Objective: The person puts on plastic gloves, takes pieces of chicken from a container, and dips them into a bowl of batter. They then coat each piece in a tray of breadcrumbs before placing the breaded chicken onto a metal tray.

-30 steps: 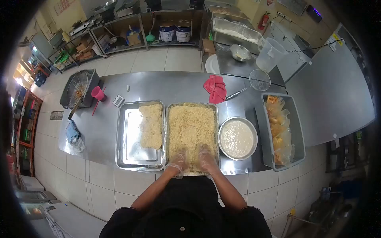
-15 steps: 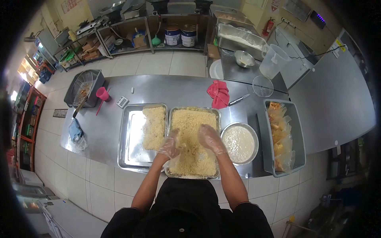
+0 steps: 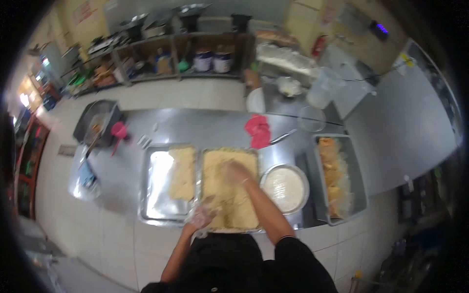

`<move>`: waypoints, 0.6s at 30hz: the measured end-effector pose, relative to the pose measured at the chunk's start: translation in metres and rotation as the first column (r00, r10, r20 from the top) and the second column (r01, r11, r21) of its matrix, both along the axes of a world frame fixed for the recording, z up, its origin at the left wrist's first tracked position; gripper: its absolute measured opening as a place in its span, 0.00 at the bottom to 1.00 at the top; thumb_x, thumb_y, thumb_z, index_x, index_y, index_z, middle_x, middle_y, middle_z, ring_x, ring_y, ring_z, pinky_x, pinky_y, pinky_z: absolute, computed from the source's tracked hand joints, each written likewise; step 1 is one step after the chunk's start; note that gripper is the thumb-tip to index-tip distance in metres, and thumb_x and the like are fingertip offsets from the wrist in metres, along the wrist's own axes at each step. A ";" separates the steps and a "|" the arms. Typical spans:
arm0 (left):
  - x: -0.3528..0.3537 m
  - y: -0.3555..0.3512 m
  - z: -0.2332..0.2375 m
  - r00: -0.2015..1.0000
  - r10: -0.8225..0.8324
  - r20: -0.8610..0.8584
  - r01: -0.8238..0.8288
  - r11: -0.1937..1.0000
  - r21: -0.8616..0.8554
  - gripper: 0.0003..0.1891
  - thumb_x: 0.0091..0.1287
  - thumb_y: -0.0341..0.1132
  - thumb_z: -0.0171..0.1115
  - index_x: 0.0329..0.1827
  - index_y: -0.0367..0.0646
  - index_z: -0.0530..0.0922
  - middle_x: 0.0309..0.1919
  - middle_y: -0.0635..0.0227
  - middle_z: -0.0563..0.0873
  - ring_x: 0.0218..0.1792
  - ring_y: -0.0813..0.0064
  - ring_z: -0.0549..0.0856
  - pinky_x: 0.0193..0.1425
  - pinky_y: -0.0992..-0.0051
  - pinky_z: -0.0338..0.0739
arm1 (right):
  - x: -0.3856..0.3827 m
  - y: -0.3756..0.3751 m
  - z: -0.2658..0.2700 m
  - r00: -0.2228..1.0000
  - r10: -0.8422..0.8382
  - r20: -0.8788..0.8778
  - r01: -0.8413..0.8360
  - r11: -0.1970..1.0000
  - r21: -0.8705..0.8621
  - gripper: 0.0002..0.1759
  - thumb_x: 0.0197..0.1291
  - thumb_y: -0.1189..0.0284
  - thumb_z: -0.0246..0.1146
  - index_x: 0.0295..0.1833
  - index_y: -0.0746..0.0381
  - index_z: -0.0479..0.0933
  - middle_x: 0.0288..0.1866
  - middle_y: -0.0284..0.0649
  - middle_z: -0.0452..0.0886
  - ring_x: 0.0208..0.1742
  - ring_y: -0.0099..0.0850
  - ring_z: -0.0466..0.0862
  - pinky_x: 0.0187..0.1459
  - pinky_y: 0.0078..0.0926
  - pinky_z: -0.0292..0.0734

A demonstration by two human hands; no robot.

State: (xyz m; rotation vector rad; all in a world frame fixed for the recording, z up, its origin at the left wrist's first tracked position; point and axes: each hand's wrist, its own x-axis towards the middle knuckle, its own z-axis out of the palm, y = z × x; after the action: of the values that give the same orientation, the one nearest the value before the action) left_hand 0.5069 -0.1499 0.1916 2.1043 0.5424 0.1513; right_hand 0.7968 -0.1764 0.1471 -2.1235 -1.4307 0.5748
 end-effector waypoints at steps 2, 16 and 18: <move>-0.006 0.001 -0.014 0.999 -0.042 -0.020 0.041 0.998 -0.043 0.36 0.68 0.43 0.65 0.73 0.31 0.65 0.69 0.44 0.74 0.70 0.51 0.73 0.77 0.62 0.64 | 0.022 -0.009 -0.085 0.909 0.111 0.401 -0.027 0.978 -0.208 0.17 0.50 0.63 0.66 0.35 0.68 0.83 0.34 0.54 0.85 0.35 0.50 0.85 0.41 0.48 0.80; -0.024 0.006 0.011 0.995 -0.065 0.077 0.062 0.997 0.040 0.32 0.68 0.47 0.67 0.68 0.33 0.70 0.66 0.49 0.77 0.65 0.53 0.76 0.70 0.64 0.71 | -0.023 -0.055 0.138 0.901 0.363 0.240 -0.315 0.924 -0.215 0.22 0.54 0.56 0.68 0.42 0.66 0.82 0.38 0.52 0.85 0.41 0.49 0.85 0.46 0.42 0.80; -0.026 0.005 0.016 0.998 0.028 0.054 -0.018 0.983 -0.181 0.32 0.68 0.46 0.66 0.68 0.34 0.70 0.66 0.50 0.77 0.65 0.54 0.77 0.69 0.64 0.72 | -0.022 -0.060 0.148 0.948 0.288 0.134 -0.265 0.950 -0.163 0.24 0.55 0.54 0.68 0.44 0.66 0.82 0.40 0.53 0.85 0.43 0.49 0.86 0.48 0.42 0.80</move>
State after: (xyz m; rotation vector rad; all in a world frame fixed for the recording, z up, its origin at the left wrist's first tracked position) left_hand 0.4810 -0.1451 0.2081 1.9119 0.5270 0.1681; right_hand 0.7745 -0.2369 0.2947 -2.1302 -1.8461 0.6434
